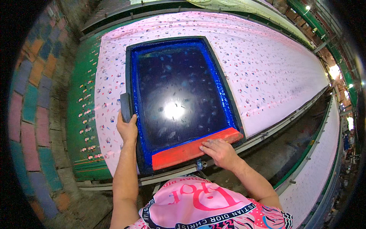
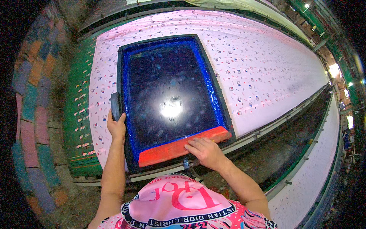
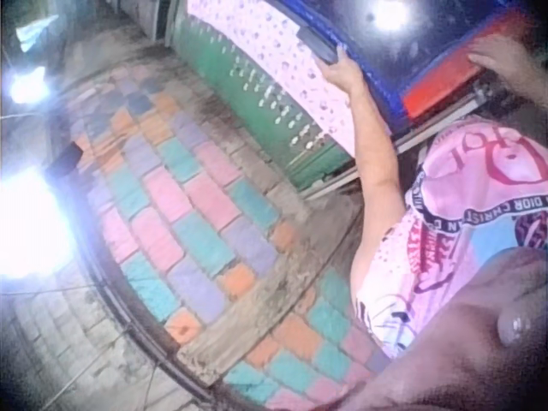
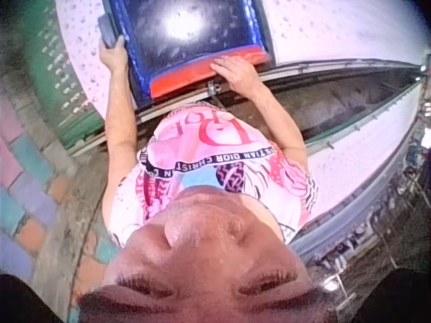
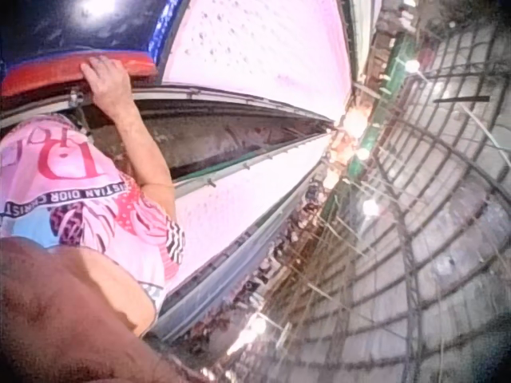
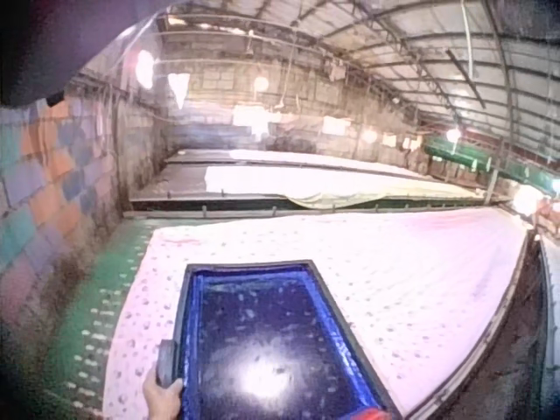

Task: The person holds a screen printing frame and repeatedly uses a red squeegee to pull dark ink across the mesh onto a patterned fabric below. The person repositions the frame and repeats the squeegee strokes multiple times.

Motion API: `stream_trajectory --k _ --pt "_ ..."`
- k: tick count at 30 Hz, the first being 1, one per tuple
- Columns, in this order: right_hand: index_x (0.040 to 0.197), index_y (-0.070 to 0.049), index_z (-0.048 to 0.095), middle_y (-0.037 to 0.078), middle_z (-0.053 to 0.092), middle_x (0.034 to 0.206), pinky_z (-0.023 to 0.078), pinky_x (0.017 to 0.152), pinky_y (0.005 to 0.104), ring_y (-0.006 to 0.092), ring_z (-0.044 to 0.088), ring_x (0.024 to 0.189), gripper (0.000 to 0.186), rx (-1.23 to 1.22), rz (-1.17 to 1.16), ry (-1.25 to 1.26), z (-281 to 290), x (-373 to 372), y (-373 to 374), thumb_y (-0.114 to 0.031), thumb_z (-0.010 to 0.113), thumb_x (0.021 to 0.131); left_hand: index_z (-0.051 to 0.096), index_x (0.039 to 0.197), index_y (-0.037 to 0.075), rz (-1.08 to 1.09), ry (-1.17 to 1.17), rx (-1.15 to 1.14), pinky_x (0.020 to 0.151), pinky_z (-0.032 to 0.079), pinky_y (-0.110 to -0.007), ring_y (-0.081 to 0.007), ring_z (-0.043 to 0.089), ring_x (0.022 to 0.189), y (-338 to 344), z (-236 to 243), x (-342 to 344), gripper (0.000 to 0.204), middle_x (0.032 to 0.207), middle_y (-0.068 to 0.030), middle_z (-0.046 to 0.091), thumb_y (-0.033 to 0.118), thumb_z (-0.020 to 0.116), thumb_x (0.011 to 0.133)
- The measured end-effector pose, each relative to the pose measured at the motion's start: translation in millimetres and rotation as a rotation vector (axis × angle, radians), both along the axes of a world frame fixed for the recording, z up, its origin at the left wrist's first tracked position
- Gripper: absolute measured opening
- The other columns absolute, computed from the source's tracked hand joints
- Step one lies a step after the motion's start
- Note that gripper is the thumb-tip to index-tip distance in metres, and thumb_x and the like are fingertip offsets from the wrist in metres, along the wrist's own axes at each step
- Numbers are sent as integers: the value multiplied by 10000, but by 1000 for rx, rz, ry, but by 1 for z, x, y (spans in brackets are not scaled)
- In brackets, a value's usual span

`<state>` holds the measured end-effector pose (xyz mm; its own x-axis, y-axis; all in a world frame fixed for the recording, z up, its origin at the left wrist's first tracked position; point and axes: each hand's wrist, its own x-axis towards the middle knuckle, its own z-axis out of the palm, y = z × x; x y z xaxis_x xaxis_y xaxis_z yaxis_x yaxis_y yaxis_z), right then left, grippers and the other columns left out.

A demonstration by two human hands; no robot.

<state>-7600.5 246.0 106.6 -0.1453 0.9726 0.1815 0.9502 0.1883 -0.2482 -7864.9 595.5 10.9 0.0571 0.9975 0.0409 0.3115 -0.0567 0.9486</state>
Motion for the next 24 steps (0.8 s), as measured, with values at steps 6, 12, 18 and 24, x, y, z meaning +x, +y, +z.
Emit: stream_trajectory --k 6,12,18,24 --pt "1317 -73 791 135 794 1266 606 972 481 329 771 1152 461 -292 -41 -46 6 -21 49 -75 733 860 591 1578 -63 4 -38 -28 1135 541 -394 -283 746 1232 2 -3 4 726 1378 -219 766 5 880 915" --pt "1298 -123 818 112 812 1132 614 975 478 334 786 1089 465 -430 -95 -52 38 -25 59 -32 716 854 590 1578 -61 -11 -123 -57 1102 558 -380 -273 764 1181 -1 5 0 733 1344 -202 784 -7 887 911" --pt "1295 -111 814 117 802 1225 606 998 464 324 764 1161 451 -355 -121 -31 16 -37 32 -52 737 855 593 1572 -65 7 -73 -13 1096 562 -379 -283 768 1185 2 0 2 737 1339 -214 786 16 901 907" --pt "1270 -103 799 111 789 1270 600 991 460 304 760 1183 402 -123 -70 -77 -2 -37 26 -114 746 871 582 1571 -84 14 -19 -10 1104 563 -392 -309 772 1206 1 -1 3 755 1362 -238 778 47 914 906"
